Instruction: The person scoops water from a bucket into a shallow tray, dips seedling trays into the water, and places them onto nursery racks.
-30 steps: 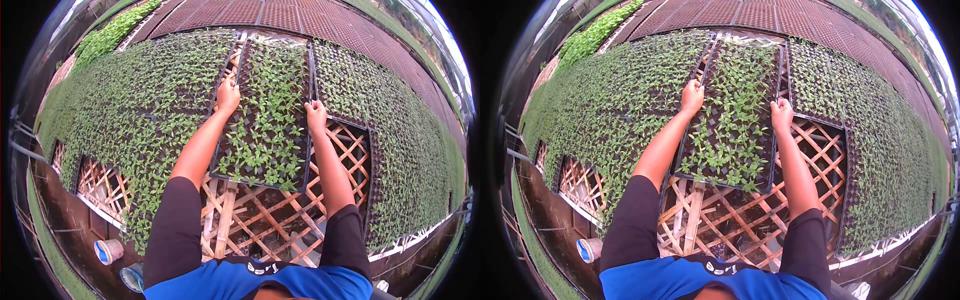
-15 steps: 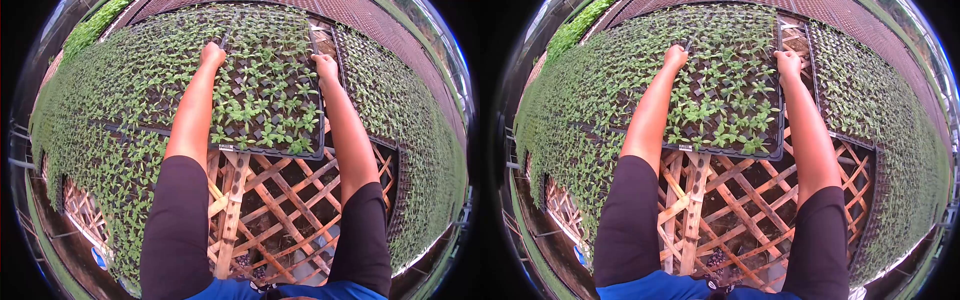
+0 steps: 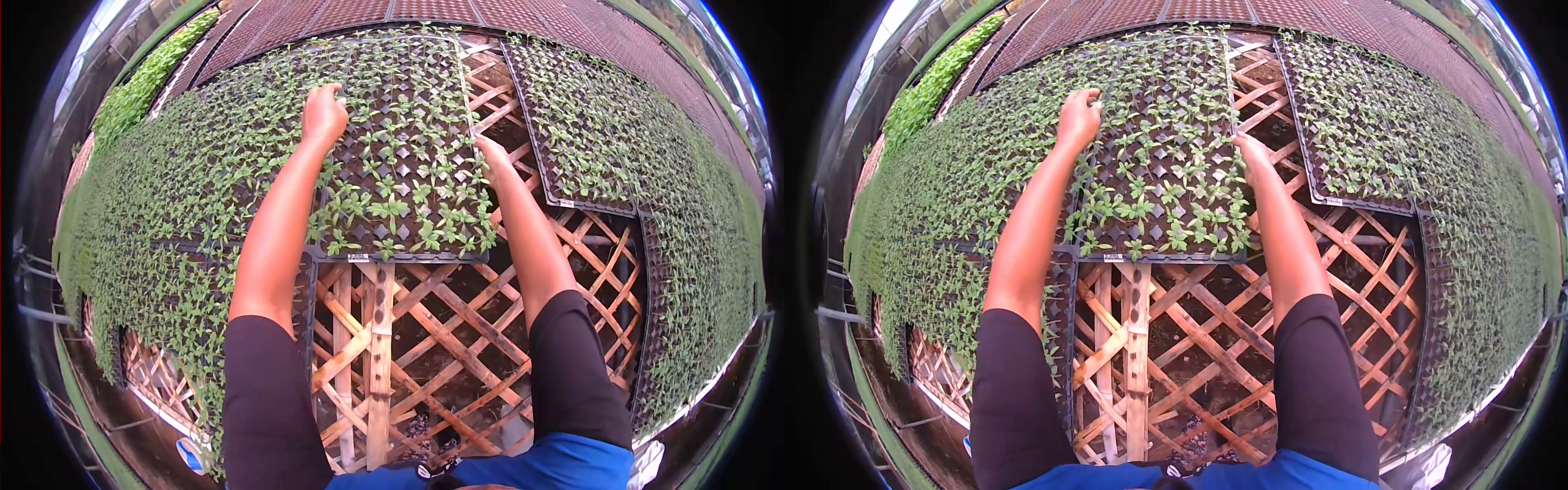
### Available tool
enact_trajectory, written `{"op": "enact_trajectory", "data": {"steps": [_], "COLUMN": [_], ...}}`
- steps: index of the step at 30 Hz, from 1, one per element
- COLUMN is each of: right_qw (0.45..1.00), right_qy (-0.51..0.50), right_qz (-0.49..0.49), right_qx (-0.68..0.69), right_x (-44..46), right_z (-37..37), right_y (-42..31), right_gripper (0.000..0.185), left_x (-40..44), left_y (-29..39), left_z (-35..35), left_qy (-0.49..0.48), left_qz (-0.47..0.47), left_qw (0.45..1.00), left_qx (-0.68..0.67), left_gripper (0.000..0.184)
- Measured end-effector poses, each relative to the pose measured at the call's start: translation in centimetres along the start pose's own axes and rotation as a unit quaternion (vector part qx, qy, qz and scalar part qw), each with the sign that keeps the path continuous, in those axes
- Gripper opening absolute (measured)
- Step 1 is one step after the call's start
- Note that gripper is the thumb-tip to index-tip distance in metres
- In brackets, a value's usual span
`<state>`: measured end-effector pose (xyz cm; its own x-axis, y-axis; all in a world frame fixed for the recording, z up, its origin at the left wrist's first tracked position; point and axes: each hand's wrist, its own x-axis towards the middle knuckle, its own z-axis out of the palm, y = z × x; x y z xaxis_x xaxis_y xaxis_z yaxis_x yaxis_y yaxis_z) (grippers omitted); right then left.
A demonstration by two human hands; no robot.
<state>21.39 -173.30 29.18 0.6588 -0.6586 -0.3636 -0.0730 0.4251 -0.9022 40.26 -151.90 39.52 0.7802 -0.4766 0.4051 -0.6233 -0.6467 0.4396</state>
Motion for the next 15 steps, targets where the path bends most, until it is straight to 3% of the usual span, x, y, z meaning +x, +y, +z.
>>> {"op": "enact_trajectory", "data": {"steps": [3, 6, 9, 11, 15], "right_qw": [0.998, 0.998, 0.992, 0.986, 0.982], "right_qy": [-0.011, -0.014, -0.023, -0.02, -0.097], "right_qz": [0.039, 0.062, 0.017, 0.004, 0.115], "right_qx": [-0.053, -0.001, -0.121, -0.164, -0.117], "right_x": [-1.2, -0.8, -5.3, -10.4, -16.8], "right_z": [-0.8, -3.4, -6.1, -6.7, -7.3], "right_y": [-0.8, 0.6, 1.0, 1.1, 3.0], "right_gripper": [0.032, 0.033, 0.032, 0.031, 0.03], "left_x": [-0.4, -1.8, -6.9, -11.1, -21.2], "left_y": [1.0, 1.7, 4.8, 5.7, 7.6], "left_z": [-2.0, -3.8, -7.8, -9.5, -10.9], "left_qy": [0.015, 0.025, -0.022, -0.03, -0.149], "left_qz": [0.045, 0.082, 0.044, 0.068, -0.022], "left_qw": [0.999, 0.994, 0.988, 0.982, 0.947], "left_qx": [-0.019, -0.063, -0.145, -0.172, -0.285], "left_gripper": [0.023, 0.023, 0.023, 0.02, 0.014]}}
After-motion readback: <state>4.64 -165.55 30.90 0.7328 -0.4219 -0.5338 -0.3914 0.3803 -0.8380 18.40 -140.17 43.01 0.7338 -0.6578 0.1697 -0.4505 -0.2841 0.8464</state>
